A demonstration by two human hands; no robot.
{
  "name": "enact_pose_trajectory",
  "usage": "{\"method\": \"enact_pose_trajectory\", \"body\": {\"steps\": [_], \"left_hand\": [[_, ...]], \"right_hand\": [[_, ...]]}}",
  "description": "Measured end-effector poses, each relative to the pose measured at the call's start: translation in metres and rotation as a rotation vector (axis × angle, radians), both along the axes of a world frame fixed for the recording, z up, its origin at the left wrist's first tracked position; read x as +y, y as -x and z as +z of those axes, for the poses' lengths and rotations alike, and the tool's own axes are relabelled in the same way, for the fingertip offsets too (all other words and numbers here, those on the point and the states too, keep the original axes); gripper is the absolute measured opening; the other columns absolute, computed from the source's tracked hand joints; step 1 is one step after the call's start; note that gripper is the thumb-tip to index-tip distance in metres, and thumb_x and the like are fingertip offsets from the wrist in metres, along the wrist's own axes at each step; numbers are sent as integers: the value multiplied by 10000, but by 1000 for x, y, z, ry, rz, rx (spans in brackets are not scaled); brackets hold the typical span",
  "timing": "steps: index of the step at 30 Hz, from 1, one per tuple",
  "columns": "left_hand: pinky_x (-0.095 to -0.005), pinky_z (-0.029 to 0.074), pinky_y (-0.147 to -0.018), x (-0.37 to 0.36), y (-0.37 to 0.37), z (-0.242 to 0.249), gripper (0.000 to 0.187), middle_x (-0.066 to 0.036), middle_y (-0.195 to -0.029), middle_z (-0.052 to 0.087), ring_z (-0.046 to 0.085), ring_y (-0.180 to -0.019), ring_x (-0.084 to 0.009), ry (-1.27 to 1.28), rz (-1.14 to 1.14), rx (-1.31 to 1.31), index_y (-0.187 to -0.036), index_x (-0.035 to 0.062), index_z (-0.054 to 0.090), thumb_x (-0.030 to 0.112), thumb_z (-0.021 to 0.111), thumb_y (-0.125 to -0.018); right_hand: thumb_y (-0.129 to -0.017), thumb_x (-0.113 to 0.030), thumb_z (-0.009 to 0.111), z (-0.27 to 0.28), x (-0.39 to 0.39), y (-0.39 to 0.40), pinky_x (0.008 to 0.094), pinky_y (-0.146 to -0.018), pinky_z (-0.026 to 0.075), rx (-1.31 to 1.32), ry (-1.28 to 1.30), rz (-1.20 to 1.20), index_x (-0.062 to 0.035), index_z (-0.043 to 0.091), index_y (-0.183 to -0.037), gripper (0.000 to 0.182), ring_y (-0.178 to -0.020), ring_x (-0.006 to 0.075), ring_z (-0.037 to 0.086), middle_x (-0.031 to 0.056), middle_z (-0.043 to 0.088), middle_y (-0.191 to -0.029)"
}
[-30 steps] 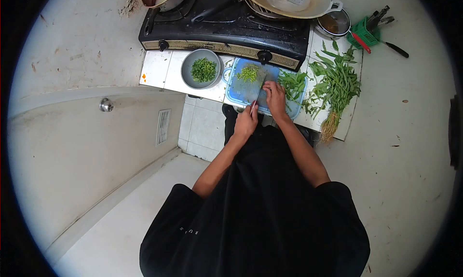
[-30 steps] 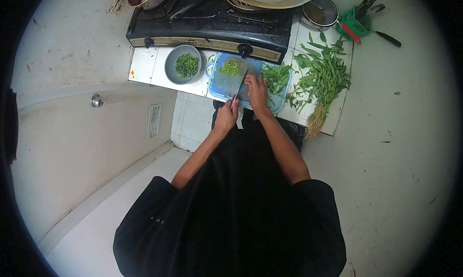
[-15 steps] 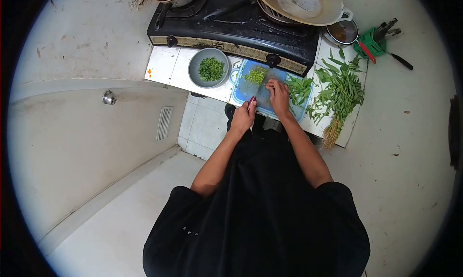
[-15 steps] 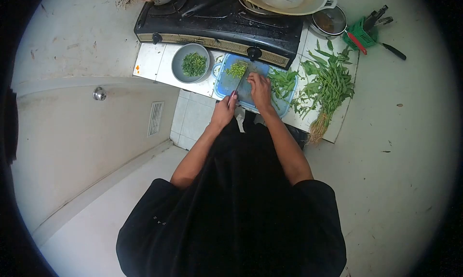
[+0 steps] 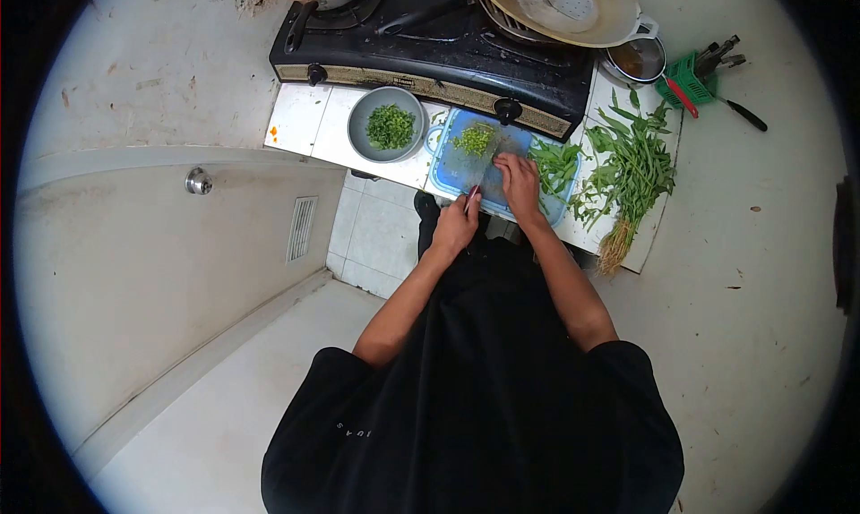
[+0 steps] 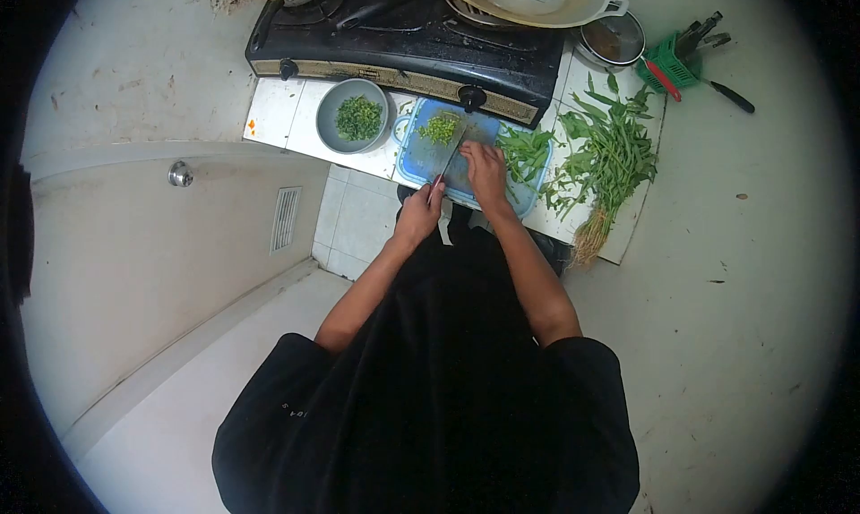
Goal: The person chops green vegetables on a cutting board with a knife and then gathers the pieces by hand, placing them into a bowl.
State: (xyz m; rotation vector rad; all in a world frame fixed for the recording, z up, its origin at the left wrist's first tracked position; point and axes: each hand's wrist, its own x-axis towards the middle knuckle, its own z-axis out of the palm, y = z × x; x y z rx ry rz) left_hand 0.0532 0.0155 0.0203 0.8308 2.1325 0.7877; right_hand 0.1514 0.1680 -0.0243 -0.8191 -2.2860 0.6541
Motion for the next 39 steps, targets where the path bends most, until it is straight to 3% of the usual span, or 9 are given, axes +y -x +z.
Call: {"method": "enact_pose_trajectory", "body": {"steps": [9,15,19,30,32,39], "left_hand": [[-628,523,-768,-3,-7,-12,499,-364,-859,662,642,-850,-566,31,35,27,-1055,-14,643,462,497,-1033],[-642,520,-736,-3,-9,-13,491,-364,-819,654,641,-822,-571,22,27,49,-1020,-8,629,463,492,-1036],[-644,521,-725,-4,-9,-12,483,-363,-811,653,640,-818,-572,30,25,66,-1029,-5,628,458,490,-1037],[-623,512,-760,0,-8,-7,472,-362,-847,656,635,-876,-563,59,21,10,-1085,-15,641,431,490,-1046],[-631,528,-738,5,-9,-20,498,-364,-817,657,647,-809,-566,4,29,101,-1006,-17,636,457,487,-1037],[-630,527,-758,3,-13,-14,495,-358,-820,662,647,-823,-567,4,51,96,-1012,-13,637,457,483,-1039]], "right_hand": [[-867,-32,664,-3,-13,0,422,-821,445,-33,-43,-96,-80,704,-1026,171,-947,282,620,71,652,-956],[-832,-28,691,20,-12,1,396,-798,433,-88,-54,-72,-76,736,-973,156,-926,267,619,51,675,-946],[-880,-90,665,14,-10,1,405,-815,425,-145,-22,-70,-97,729,-1003,139,-927,258,600,29,656,-953],[-746,13,654,8,-10,-1,421,-857,446,-201,-56,-57,-72,747,-1009,292,-980,270,593,55,643,-1014],[-761,9,652,6,-9,-2,424,-857,448,-205,-28,-51,-71,746,-1018,285,-983,271,591,54,640,-1008],[-835,-17,635,4,-13,-1,424,-844,460,-189,-44,-68,-65,742,-1027,225,-964,277,587,59,618,-967]]}}
